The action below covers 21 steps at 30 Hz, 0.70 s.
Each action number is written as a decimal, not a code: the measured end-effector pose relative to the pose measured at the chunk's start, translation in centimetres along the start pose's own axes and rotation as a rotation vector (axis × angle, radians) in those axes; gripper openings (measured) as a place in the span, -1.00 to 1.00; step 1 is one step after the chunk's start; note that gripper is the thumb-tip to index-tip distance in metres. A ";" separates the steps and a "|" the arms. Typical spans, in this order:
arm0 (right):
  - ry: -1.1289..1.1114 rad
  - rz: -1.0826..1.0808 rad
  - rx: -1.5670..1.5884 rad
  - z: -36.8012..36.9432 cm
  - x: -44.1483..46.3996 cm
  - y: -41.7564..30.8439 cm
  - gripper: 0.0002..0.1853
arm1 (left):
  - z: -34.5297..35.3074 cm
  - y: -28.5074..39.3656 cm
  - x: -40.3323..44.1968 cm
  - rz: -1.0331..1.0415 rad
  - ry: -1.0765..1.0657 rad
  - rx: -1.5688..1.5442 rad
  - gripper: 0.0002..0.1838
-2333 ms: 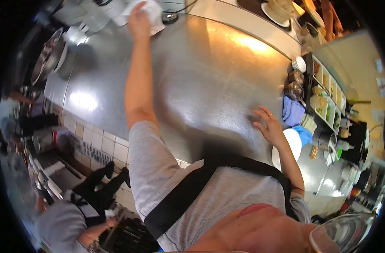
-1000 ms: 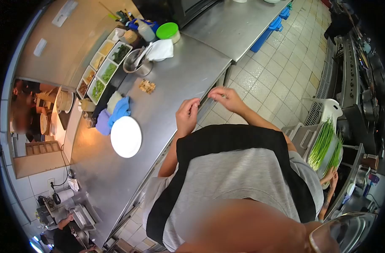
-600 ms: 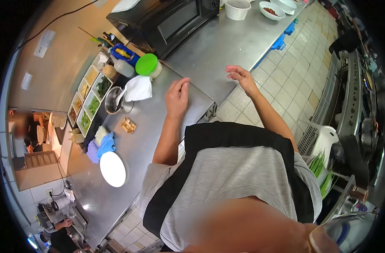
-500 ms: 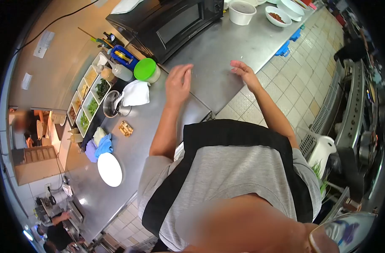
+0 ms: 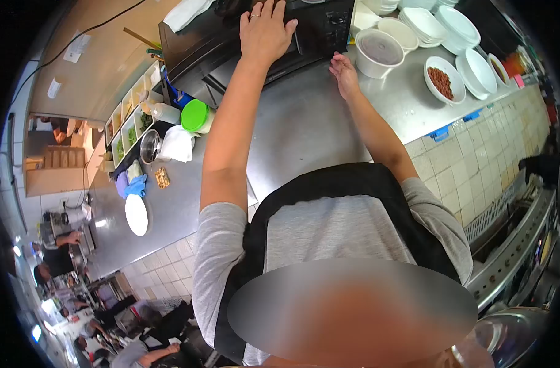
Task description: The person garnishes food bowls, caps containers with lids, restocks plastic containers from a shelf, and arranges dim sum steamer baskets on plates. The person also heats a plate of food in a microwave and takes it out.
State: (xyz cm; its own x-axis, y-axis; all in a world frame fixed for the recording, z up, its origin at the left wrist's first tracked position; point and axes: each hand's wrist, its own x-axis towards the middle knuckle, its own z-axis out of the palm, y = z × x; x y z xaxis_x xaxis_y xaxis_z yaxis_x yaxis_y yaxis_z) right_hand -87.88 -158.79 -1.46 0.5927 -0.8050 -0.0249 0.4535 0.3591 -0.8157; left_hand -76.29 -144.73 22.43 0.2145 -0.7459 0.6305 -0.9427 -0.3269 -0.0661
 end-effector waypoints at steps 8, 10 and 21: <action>-0.177 -0.009 0.096 -1.5 2.9 1.3 -0.68 | 0.2 1.9 0.4 -0.079 -0.078 0.041 -0.43; -0.227 0.066 0.013 -2.1 0.6 -0.2 -0.74 | -0.1 2.3 0.4 -0.098 -0.086 0.008 -0.42; -0.514 0.258 -0.320 5.4 -2.2 -4.0 -0.54 | -6.1 6.0 -14.4 -0.125 0.161 -0.296 -0.45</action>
State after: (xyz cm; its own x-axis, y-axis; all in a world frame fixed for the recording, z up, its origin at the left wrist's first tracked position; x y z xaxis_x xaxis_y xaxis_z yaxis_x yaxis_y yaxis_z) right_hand -87.39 -155.90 4.97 0.9343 -0.3555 -0.0278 0.0811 0.2878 -0.9542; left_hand -86.56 -132.38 17.63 0.3123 -0.6024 0.7346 -0.9499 -0.2105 0.2312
